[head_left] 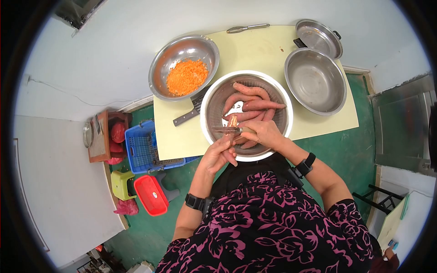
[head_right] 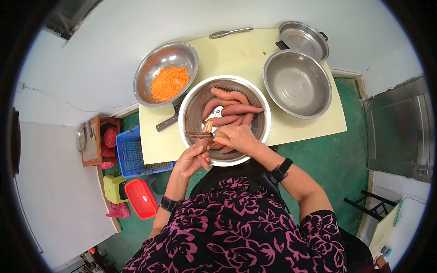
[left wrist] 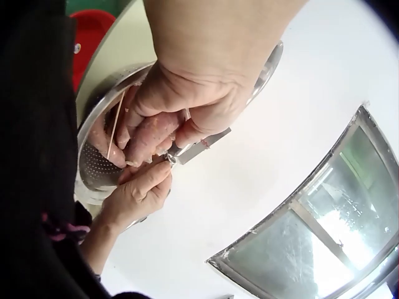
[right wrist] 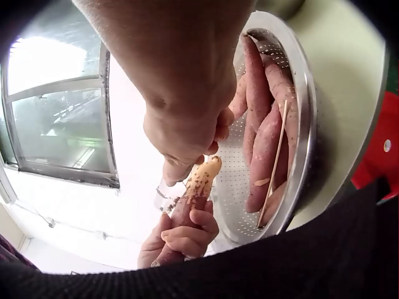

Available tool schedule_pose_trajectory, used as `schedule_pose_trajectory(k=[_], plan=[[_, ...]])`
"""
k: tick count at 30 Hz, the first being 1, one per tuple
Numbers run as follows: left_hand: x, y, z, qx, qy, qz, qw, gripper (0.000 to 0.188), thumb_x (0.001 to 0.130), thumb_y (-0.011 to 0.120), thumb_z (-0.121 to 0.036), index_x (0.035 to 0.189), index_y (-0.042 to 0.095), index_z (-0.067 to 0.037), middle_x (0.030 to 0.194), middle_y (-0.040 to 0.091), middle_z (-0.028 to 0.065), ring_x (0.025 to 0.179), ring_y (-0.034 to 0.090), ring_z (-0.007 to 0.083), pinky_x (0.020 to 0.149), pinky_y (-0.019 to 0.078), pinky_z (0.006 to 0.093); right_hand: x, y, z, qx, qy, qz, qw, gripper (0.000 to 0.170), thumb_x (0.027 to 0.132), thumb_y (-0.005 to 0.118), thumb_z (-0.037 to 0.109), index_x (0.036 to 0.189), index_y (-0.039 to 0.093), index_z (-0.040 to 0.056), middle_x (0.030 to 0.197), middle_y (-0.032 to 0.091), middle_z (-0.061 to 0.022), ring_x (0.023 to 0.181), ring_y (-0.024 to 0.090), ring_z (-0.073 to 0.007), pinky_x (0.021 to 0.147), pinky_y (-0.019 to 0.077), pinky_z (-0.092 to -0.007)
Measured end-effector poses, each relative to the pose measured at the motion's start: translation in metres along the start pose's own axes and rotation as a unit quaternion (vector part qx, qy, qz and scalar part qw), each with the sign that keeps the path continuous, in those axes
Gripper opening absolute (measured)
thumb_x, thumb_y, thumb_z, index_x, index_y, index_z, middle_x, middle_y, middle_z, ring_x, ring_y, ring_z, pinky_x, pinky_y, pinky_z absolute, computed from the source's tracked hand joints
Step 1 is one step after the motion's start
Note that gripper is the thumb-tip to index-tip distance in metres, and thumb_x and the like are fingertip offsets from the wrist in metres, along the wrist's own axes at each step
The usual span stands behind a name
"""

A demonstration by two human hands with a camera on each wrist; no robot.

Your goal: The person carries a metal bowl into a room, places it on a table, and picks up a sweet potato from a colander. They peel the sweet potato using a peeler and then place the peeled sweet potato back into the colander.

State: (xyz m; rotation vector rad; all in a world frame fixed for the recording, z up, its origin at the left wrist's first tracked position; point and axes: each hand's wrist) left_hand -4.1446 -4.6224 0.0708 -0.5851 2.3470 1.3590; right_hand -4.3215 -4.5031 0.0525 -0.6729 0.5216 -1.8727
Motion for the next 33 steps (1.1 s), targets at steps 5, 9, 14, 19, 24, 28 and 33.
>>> schedule_pose_trajectory(k=[5,9,14,19,24,28,33], plan=[[0.000,-0.007,-0.001,0.005,-0.012,0.012,1.000,0.033,0.085,0.058,-0.015,0.111,0.046,0.002,0.088,0.054,0.0048,0.071,0.053,0.0131,0.067,0.0489,0.0300,0.003,-0.013,-0.004,-0.083,0.006,-0.021,0.996,0.029,0.081,0.056,0.039,0.087,0.063,0.0124,0.077,0.063,-0.0081,0.068,0.061,-0.0295,0.058,0.0482,-0.0393],[-0.003,-0.012,0.002,0.007,-0.016,0.012,1.000,0.030,0.085,0.058,-0.016,0.107,0.048,0.002,0.088,0.054,0.0057,0.072,0.054,0.0135,0.067,0.0492,0.0306,0.002,-0.010,-0.033,-0.111,0.103,-0.052,0.987,0.030,0.082,0.055,0.041,0.090,0.063,0.0130,0.078,0.063,-0.0096,0.067,0.061,-0.0320,0.058,0.0486,-0.0413],[0.000,-0.008,0.004,-0.019,0.001,-0.033,0.999,0.025,0.086,0.056,-0.015,0.104,0.048,0.000,0.087,0.054,0.0058,0.073,0.055,0.0145,0.067,0.0492,0.0307,0.002,-0.012,-0.007,-0.001,0.053,-0.044,0.998,0.030,0.082,0.056,0.038,0.090,0.063,0.0102,0.077,0.063,-0.0095,0.071,0.062,-0.0284,0.061,0.0485,-0.0390],[0.001,-0.006,0.004,0.110,0.025,-0.050,0.992,0.031,0.086,0.055,-0.013,0.111,0.043,0.001,0.080,0.053,0.0055,0.069,0.055,0.0148,0.065,0.0493,0.0298,0.003,-0.008,0.012,0.006,-0.036,0.024,0.999,0.026,0.079,0.059,0.034,0.089,0.063,0.0104,0.076,0.063,-0.0070,0.071,0.061,-0.0245,0.060,0.0474,-0.0370],[-0.006,0.008,-0.001,0.295,0.035,-0.123,0.947,0.037,0.085,0.054,-0.010,0.115,0.038,0.004,0.074,0.050,0.0044,0.066,0.054,0.0137,0.057,0.0490,0.0256,0.006,-0.014,-0.003,-0.078,-0.070,-0.008,0.994,0.027,0.078,0.060,0.036,0.085,0.063,0.0105,0.075,0.063,-0.0066,0.070,0.062,-0.0245,0.059,0.0473,-0.0370],[-0.011,0.007,0.002,0.273,0.051,-0.112,0.954,0.038,0.085,0.054,-0.009,0.116,0.037,0.005,0.073,0.049,0.0037,0.065,0.053,0.0123,0.053,0.0480,0.0228,0.009,-0.019,-0.037,-0.122,0.015,-0.042,0.992,0.030,0.080,0.057,0.039,0.083,0.063,0.0097,0.076,0.063,-0.0089,0.070,0.062,-0.0276,0.060,0.0476,-0.0391],[-0.012,0.002,0.000,0.255,0.036,-0.115,0.959,0.036,0.085,0.055,-0.010,0.114,0.040,0.005,0.075,0.050,0.0040,0.066,0.052,0.0119,0.063,0.0483,0.0257,0.006,-0.019,-0.027,-0.030,0.070,-0.053,0.996,0.032,0.081,0.057,0.039,0.087,0.063,0.0089,0.076,0.063,-0.0106,0.072,0.061,-0.0302,0.063,0.0473,-0.0393]])
Point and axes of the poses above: each hand's wrist, its own x-axis towards the middle knuckle, its own y-axis out of the palm, z = x × y
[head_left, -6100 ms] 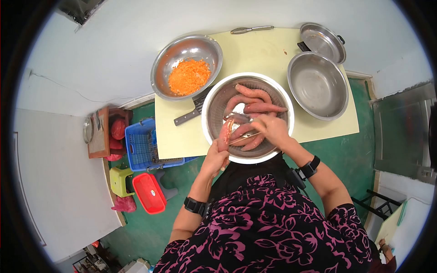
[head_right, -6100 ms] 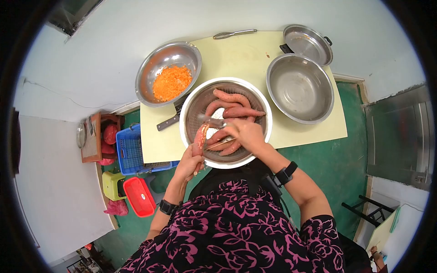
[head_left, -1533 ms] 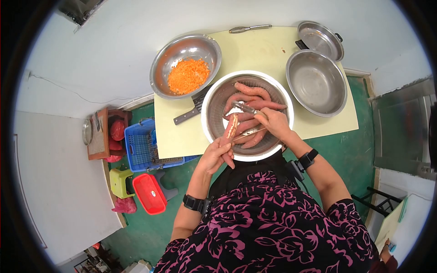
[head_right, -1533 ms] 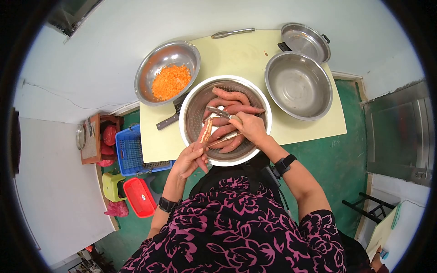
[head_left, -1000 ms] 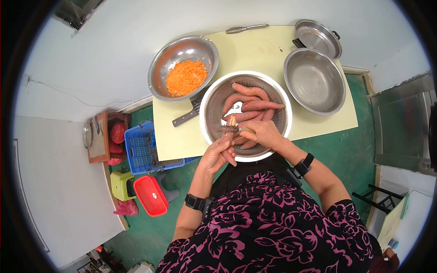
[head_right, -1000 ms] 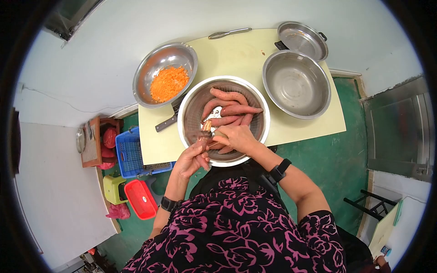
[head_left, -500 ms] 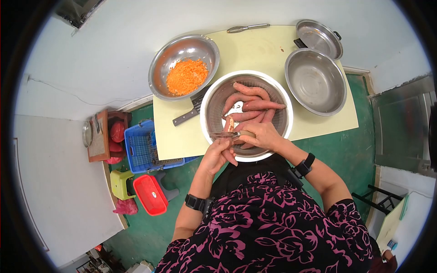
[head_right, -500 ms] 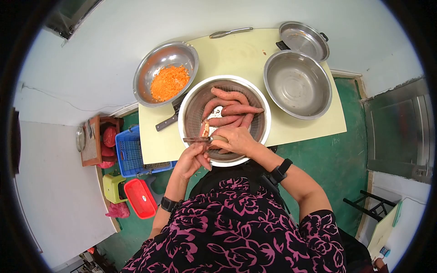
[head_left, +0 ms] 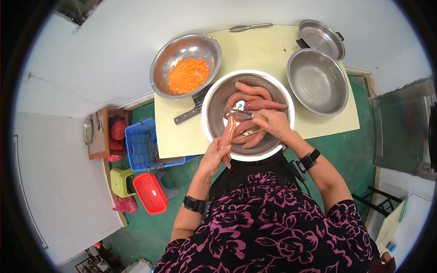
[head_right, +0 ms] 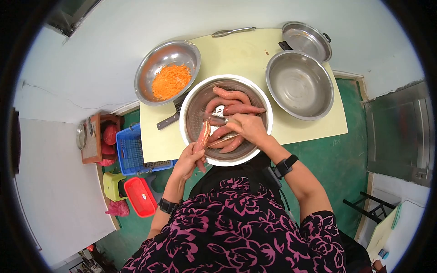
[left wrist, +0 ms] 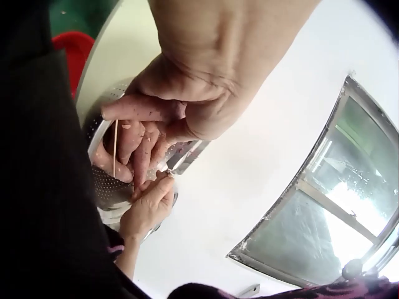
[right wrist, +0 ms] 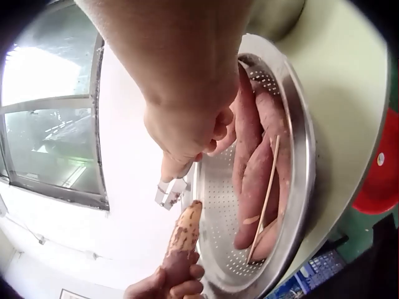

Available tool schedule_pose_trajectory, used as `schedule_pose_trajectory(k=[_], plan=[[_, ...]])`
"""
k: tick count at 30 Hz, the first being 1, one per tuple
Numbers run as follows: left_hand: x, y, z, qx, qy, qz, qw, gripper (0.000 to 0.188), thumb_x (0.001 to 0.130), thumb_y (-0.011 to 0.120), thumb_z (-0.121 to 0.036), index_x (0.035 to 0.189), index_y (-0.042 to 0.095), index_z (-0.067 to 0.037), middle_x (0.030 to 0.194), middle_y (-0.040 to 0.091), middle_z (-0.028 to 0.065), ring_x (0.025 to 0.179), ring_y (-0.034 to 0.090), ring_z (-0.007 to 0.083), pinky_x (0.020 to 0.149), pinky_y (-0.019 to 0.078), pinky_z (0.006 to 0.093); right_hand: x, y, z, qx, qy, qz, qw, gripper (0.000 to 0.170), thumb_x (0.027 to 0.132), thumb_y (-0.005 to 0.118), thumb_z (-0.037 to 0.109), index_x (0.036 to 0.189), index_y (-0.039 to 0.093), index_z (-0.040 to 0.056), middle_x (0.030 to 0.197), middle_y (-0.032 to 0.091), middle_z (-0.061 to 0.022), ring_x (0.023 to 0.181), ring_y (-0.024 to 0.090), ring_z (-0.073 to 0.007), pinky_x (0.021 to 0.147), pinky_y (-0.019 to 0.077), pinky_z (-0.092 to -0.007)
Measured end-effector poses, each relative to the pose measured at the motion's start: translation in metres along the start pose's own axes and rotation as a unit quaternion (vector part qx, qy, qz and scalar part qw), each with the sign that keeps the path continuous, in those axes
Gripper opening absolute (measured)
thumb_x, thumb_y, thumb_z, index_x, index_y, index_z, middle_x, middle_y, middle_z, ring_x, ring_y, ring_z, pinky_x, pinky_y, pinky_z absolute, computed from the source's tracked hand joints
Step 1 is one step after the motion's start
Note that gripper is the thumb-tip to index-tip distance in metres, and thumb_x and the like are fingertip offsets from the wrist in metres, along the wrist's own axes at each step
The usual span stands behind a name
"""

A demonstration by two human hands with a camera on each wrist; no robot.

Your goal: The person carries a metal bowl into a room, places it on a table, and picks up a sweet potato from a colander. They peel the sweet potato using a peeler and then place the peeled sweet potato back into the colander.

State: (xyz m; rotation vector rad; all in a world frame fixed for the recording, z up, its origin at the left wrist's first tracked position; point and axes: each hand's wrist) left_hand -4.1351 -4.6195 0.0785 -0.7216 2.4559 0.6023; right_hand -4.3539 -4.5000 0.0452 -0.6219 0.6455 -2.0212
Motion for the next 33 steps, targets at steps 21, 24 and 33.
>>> schedule_pose_trajectory(k=[21,24,33], plan=[[0.005,-0.011,0.011,-0.110,0.008,0.044,0.993,0.029,0.084,0.058,-0.012,0.105,0.044,0.004,0.073,0.051,0.0043,0.063,0.054,0.0128,0.055,0.0483,0.0236,-0.003,-0.004,0.027,0.017,-0.060,0.058,0.996,0.027,0.082,0.054,0.037,0.088,0.064,0.0123,0.080,0.063,-0.0074,0.074,0.061,-0.0273,0.065,0.0468,-0.0374],[0.004,-0.006,0.008,-0.060,0.007,0.020,0.998,0.030,0.082,0.059,-0.010,0.105,0.045,0.005,0.072,0.051,0.0046,0.060,0.053,0.0125,0.046,0.0477,0.0226,-0.010,0.006,0.042,0.032,-0.125,0.090,0.988,0.032,0.079,0.058,0.039,0.088,0.063,0.0090,0.078,0.063,-0.0080,0.072,0.061,-0.0268,0.064,0.0460,-0.0374],[0.003,-0.004,0.014,-0.024,0.008,0.012,1.000,0.042,0.078,0.061,-0.005,0.113,0.043,0.006,0.076,0.050,0.0036,0.061,0.050,0.0095,0.039,0.0445,0.0210,-0.007,0.008,0.005,-0.076,-0.033,0.075,0.994,0.034,0.080,0.055,0.043,0.087,0.062,0.0102,0.078,0.063,-0.0094,0.071,0.062,-0.0278,0.059,0.0478,-0.0394]])
Point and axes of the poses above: each hand's wrist, its own x-axis towards the middle knuckle, its own y-axis out of the palm, z = x × y
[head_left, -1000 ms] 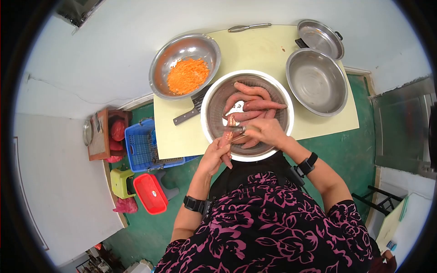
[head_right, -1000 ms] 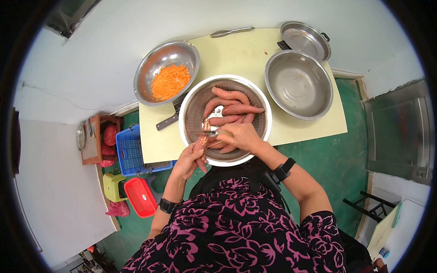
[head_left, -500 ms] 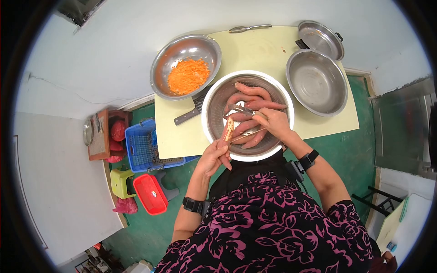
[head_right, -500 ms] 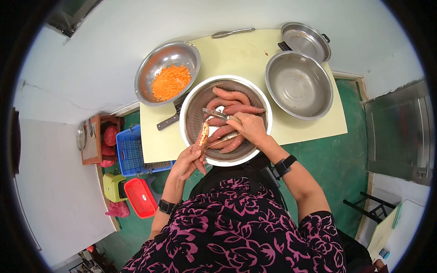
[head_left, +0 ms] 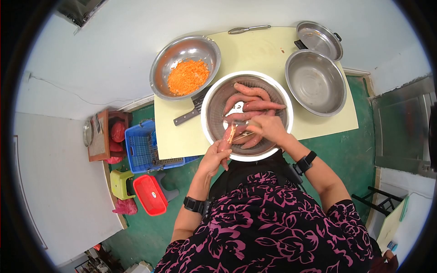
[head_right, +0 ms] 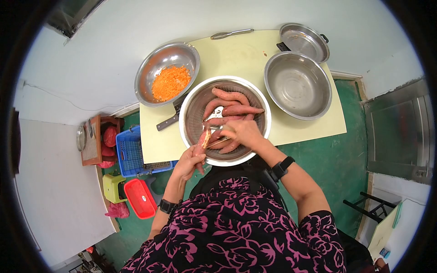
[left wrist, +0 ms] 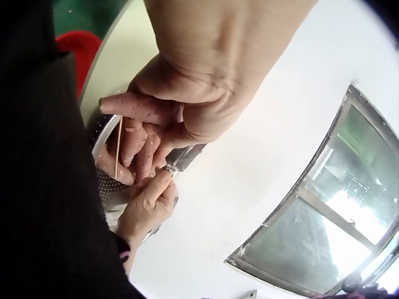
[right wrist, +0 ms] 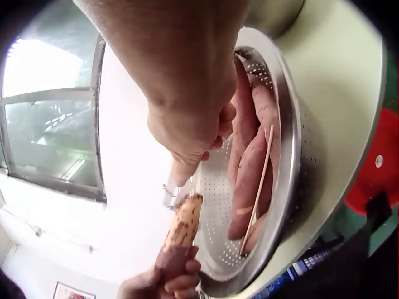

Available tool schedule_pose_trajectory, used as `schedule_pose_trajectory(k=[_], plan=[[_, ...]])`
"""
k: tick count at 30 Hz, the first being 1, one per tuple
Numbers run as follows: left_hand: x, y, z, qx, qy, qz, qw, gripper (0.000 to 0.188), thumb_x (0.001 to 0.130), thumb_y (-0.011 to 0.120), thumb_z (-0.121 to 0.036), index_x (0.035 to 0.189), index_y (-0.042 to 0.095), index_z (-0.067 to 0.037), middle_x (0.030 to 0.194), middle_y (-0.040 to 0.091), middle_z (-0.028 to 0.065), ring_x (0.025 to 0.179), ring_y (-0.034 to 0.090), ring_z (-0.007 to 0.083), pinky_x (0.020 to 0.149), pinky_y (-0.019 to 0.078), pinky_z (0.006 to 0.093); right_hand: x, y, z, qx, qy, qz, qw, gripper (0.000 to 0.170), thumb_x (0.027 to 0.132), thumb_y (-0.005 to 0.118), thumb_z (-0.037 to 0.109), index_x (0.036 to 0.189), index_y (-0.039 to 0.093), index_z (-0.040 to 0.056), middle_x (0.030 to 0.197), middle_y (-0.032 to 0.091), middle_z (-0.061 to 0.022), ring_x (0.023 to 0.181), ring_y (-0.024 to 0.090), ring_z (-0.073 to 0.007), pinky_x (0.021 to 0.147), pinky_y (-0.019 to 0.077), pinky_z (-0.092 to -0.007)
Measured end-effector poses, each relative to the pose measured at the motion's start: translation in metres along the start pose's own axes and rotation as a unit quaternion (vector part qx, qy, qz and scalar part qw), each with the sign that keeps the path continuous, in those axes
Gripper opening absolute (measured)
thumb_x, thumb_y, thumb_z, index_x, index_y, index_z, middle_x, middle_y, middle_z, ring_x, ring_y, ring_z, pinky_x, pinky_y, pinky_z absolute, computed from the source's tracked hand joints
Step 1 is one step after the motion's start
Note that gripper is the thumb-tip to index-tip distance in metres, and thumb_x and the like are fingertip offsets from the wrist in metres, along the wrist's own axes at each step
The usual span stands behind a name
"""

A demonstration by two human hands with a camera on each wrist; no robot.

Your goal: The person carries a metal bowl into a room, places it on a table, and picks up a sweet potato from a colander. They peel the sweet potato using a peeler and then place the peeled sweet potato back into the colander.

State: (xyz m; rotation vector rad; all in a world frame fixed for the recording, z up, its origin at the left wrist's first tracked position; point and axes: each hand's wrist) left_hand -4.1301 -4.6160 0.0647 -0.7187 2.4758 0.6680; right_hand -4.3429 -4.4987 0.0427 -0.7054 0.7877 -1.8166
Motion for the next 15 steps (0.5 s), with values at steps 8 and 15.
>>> schedule_pose_trajectory(k=[8,15], plan=[[-0.001,0.008,-0.006,0.117,0.011,-0.060,0.991,0.040,0.075,0.064,-0.004,0.110,0.048,0.005,0.072,0.050,0.0006,0.057,0.050,0.0082,0.036,0.0403,0.0191,-0.005,-0.002,0.001,0.054,0.020,-0.044,0.997,0.032,0.080,0.056,0.042,0.090,0.064,0.0125,0.079,0.064,-0.0108,0.073,0.062,-0.0299,0.063,0.0484,-0.0391],[0.005,0.007,-0.004,0.133,-0.026,-0.061,0.989,0.041,0.074,0.065,-0.005,0.111,0.050,0.004,0.068,0.050,-0.0009,0.052,0.047,0.0069,0.034,0.0363,0.0182,-0.007,0.000,0.028,0.040,-0.099,-0.026,0.994,0.034,0.077,0.059,0.043,0.081,0.063,0.0087,0.073,0.063,-0.0098,0.068,0.062,-0.0266,0.058,0.0482,-0.0377]])
Point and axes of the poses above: each hand's wrist, its own x-axis towards the middle knuckle, its own y-axis out of the palm, z = x × y
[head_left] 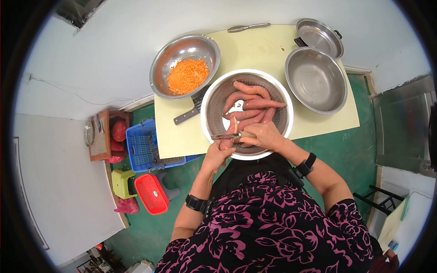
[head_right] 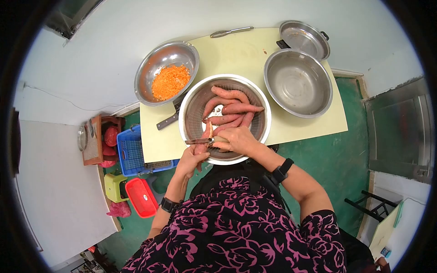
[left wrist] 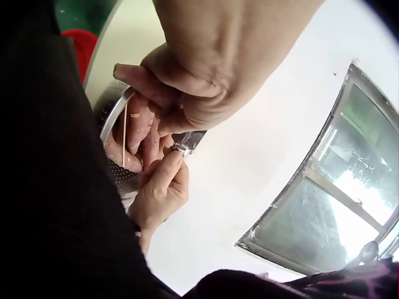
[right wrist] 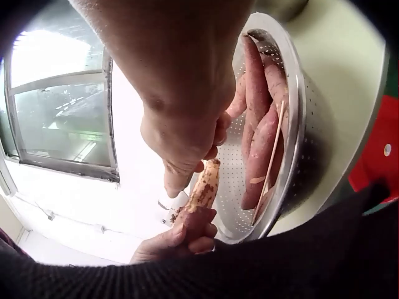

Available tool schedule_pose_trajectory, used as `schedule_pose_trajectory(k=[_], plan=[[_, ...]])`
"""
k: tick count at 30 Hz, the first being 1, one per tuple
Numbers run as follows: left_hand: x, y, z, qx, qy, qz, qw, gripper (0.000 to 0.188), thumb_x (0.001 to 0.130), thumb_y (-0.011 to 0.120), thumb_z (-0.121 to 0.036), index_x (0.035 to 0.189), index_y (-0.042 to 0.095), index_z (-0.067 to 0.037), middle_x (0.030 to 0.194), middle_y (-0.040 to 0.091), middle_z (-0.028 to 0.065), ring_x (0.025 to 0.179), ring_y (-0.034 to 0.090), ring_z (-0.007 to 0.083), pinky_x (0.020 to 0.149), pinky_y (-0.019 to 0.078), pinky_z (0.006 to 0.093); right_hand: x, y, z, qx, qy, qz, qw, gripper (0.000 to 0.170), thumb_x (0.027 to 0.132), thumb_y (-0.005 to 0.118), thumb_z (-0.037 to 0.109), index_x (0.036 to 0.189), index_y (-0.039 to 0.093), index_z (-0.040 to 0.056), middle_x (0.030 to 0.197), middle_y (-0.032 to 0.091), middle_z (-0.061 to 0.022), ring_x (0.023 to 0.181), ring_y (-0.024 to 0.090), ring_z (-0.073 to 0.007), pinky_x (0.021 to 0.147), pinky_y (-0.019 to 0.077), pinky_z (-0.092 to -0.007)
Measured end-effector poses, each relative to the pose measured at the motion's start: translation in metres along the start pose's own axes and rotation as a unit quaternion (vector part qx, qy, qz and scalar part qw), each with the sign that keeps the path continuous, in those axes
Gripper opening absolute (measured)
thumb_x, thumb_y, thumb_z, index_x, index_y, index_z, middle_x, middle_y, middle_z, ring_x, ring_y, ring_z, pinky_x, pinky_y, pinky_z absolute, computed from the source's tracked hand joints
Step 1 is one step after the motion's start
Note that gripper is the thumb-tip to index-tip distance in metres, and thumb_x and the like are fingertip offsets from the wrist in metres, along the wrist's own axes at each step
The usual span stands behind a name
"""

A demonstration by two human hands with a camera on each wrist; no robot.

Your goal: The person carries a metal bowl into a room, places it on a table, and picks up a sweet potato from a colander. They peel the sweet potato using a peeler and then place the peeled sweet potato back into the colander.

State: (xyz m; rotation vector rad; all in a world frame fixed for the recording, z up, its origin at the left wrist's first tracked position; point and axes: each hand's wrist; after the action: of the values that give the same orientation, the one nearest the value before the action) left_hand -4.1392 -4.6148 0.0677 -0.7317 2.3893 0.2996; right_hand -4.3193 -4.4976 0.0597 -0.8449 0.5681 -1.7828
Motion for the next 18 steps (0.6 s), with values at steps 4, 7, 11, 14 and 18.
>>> schedule_pose_trajectory(k=[4,7,11,14,18], plan=[[-0.003,0.002,0.003,-0.010,0.015,-0.004,1.000,0.041,0.073,0.065,-0.005,0.111,0.050,0.002,0.070,0.050,-0.0007,0.053,0.047,0.0067,0.036,0.0364,0.0179,0.002,0.001,-0.024,-0.045,0.030,-0.042,0.998,0.033,0.078,0.058,0.041,0.082,0.063,0.0092,0.073,0.063,-0.0097,0.067,0.062,-0.0280,0.058,0.0483,-0.0382],[-0.008,0.003,0.001,-0.004,0.021,-0.015,1.000,0.041,0.074,0.065,-0.005,0.111,0.050,0.002,0.071,0.051,-0.0007,0.054,0.047,0.0065,0.037,0.0366,0.0179,0.000,0.001,-0.046,-0.059,0.104,-0.044,0.992,0.032,0.079,0.058,0.041,0.085,0.064,0.0097,0.076,0.064,-0.0101,0.070,0.062,-0.0285,0.060,0.0484,-0.0390],[-0.005,-0.002,0.001,0.006,0.025,-0.029,0.999,0.044,0.074,0.065,-0.006,0.113,0.048,0.003,0.072,0.053,0.0020,0.048,0.044,0.0059,0.035,0.0316,0.0193,0.005,-0.004,-0.033,0.011,0.162,-0.054,0.985,0.031,0.080,0.057,0.039,0.088,0.065,0.0104,0.078,0.064,-0.0103,0.074,0.062,-0.0285,0.062,0.0484,-0.0388],[-0.002,-0.003,0.003,-0.072,0.031,-0.011,0.997,0.039,0.074,0.065,-0.006,0.108,0.048,0.005,0.072,0.052,0.0024,0.050,0.045,0.0066,0.035,0.0344,0.0194,0.003,-0.003,-0.014,0.059,0.083,-0.018,0.995,0.031,0.080,0.057,0.039,0.092,0.064,0.0106,0.078,0.064,-0.0097,0.073,0.062,-0.0273,0.063,0.0475,-0.0376],[0.000,-0.002,0.003,-0.105,0.034,0.006,0.994,0.030,0.076,0.064,-0.008,0.099,0.047,0.003,0.076,0.052,0.0027,0.059,0.048,0.0076,0.038,0.0399,0.0186,0.001,0.003,0.002,0.053,0.021,-0.002,0.998,0.033,0.079,0.058,0.042,0.089,0.063,0.0105,0.076,0.064,-0.0089,0.072,0.062,-0.0254,0.062,0.0469,-0.0357]])
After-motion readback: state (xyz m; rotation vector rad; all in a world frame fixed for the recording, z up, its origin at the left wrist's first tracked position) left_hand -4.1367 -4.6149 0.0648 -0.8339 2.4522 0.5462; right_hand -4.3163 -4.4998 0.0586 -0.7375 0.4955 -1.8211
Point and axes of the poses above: each hand's wrist, its own x-axis towards the middle knuckle, its own y-axis out of the palm, z = x × y
